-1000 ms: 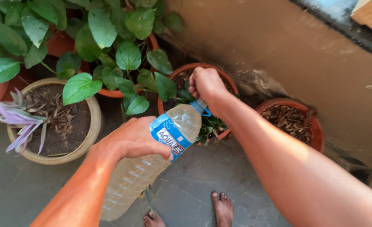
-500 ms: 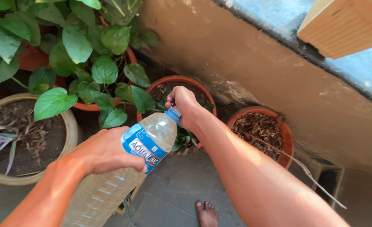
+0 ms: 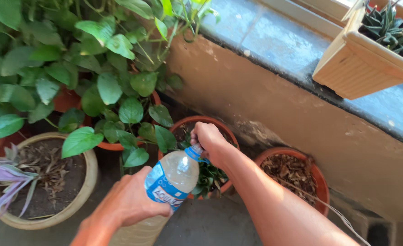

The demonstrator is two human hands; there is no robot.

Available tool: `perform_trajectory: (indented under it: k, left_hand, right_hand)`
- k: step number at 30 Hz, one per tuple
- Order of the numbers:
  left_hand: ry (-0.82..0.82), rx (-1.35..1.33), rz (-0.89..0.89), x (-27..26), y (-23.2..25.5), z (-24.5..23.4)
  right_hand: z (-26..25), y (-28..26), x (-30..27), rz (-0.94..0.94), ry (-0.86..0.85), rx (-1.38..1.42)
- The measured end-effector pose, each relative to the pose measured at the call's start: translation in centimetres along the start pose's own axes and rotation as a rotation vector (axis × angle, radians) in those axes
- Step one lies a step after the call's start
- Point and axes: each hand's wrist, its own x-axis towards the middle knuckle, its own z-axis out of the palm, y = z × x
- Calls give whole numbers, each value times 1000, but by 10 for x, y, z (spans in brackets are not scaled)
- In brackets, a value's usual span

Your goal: The person waters several potted plants on a balcony using a plastic water bottle. They first pour water into a pot containing dry leaves and use a stick to mix the contents, then proceed to water other plants including a snake plant and an aloe vera.

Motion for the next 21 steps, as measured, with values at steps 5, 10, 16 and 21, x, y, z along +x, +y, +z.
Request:
perform_trajectory:
  k: [5,10,16,21]
  left_hand:
    - [99,-56,20,-7,-5,34]
    - [211,-169,58,-10,-22,84]
    - [218,-237,170,8,-55,131]
    - [144,-314,378,40,-88,140]
  right_hand:
    - [2,6,-13,-79,57,-129]
    - [2,13,-8,-222,23,-306]
    - [2,47,21,-376,-94,-402]
    - [10,65,40,-397,-136,-230]
